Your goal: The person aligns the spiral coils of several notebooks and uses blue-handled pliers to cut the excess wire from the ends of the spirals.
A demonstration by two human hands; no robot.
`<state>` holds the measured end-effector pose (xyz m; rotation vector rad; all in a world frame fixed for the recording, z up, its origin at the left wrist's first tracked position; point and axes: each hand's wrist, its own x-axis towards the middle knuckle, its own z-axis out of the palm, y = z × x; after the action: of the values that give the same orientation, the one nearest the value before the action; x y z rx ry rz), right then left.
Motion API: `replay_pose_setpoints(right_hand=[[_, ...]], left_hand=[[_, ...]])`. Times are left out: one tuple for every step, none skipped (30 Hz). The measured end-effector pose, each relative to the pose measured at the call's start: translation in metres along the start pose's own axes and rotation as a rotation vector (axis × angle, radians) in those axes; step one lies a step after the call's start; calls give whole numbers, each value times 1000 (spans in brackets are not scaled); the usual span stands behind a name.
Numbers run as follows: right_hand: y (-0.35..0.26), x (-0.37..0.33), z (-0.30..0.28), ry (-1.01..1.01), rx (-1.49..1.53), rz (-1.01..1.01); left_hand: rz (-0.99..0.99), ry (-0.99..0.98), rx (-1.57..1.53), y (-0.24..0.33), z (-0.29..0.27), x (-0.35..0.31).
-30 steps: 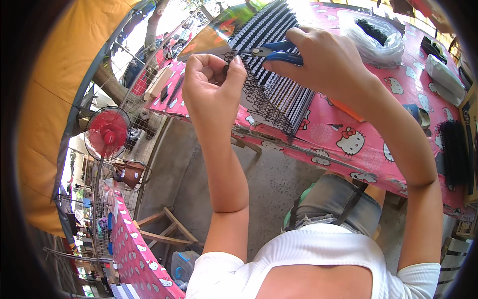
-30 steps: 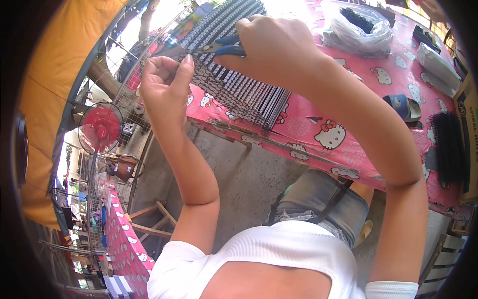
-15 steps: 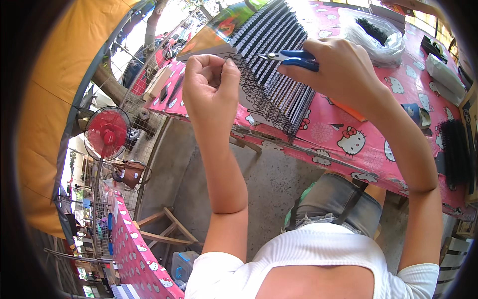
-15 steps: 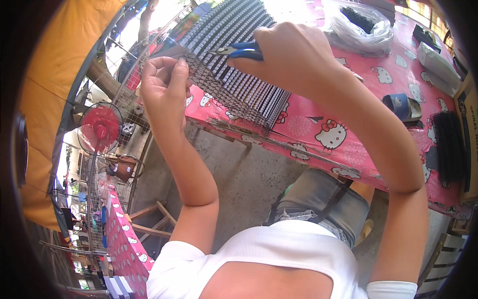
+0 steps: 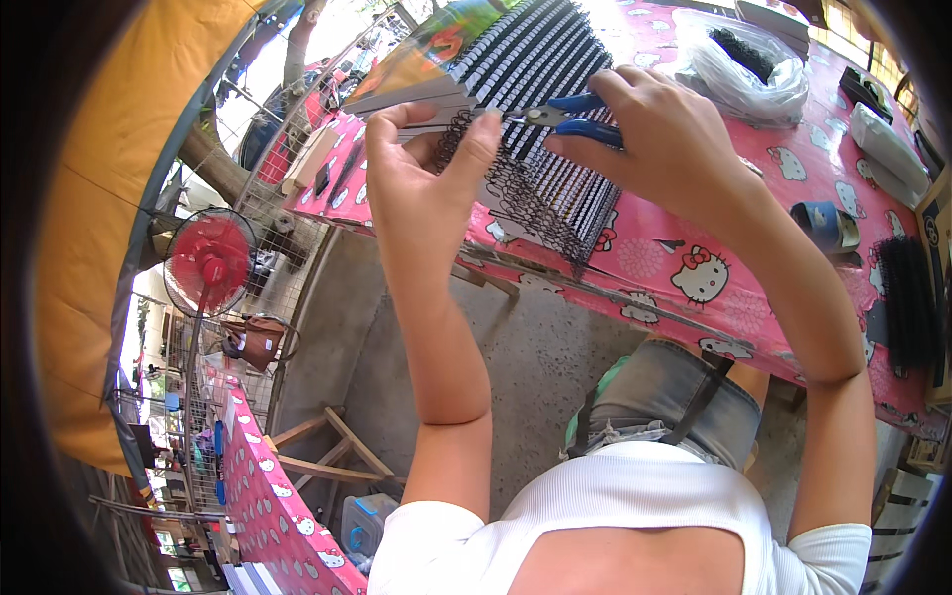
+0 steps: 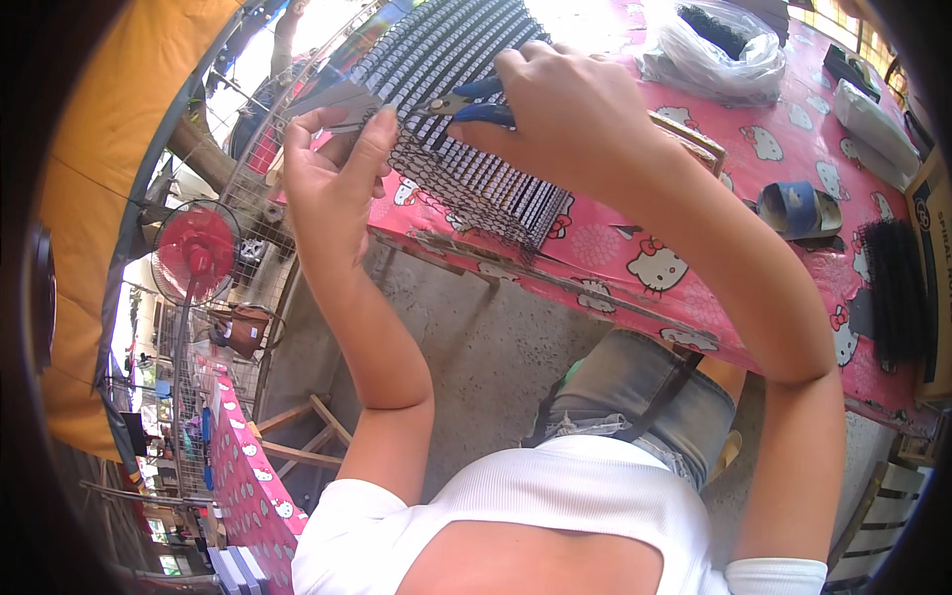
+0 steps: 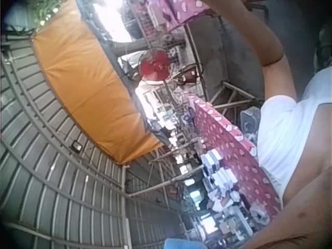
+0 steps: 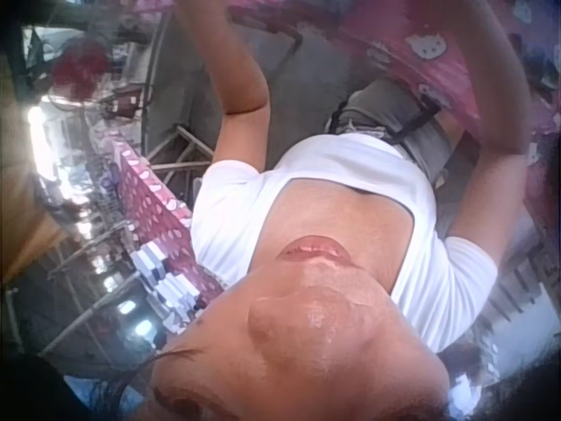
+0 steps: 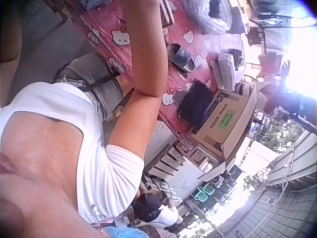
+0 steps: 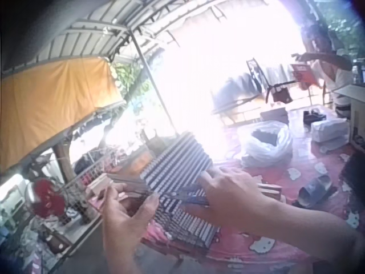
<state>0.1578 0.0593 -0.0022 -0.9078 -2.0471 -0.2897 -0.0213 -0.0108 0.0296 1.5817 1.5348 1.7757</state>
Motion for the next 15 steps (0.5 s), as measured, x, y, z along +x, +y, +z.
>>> replay_pose_setpoints(right_hand=[[2, 0, 5, 159, -3, -84], [-2, 5, -1, 157, -4, -85], [-11, 10, -12, -127, 34, 47], [-17, 12, -18, -412, 70, 179], [-18, 9, -19, -413, 70, 178], [-17, 6, -20, -417, 48, 184], [-16, 3, -20, -422, 25, 190], [-11, -2, -16, -420, 23, 192], [-7, -9, -8, -172, 18, 91], [-3, -13, -1, 75, 13, -10], [-1, -12, 3, 72, 10, -7], [-1, -10, 6, 105, 11, -41], [-1, -9, 8, 139, 12, -75], [-6, -5, 4, 134, 15, -77], [-13, 0, -7, -179, 48, 75]], left_hand=[[36, -18, 50, -1, 1, 0], [71, -33, 100, -4, 1, 0], [67, -30, 100, -6, 0, 1], [65, -38, 72, -9, -2, 2], [65, -48, 44, -11, -3, 3], [64, -48, 44, -14, -5, 3], [32, -47, 15, -17, -7, 2], [3, -48, -16, -17, -8, 1], [1, -49, -17, -15, -8, -1], [-4, -72, 37, -11, -7, -2], [-11, -98, 88, -9, -5, -3], [-13, -101, 86, -10, -3, -4], [12, -105, 79, -10, -1, -4], [34, -101, 75, -11, -1, -4], [28, -95, 79, -15, -4, -4]])
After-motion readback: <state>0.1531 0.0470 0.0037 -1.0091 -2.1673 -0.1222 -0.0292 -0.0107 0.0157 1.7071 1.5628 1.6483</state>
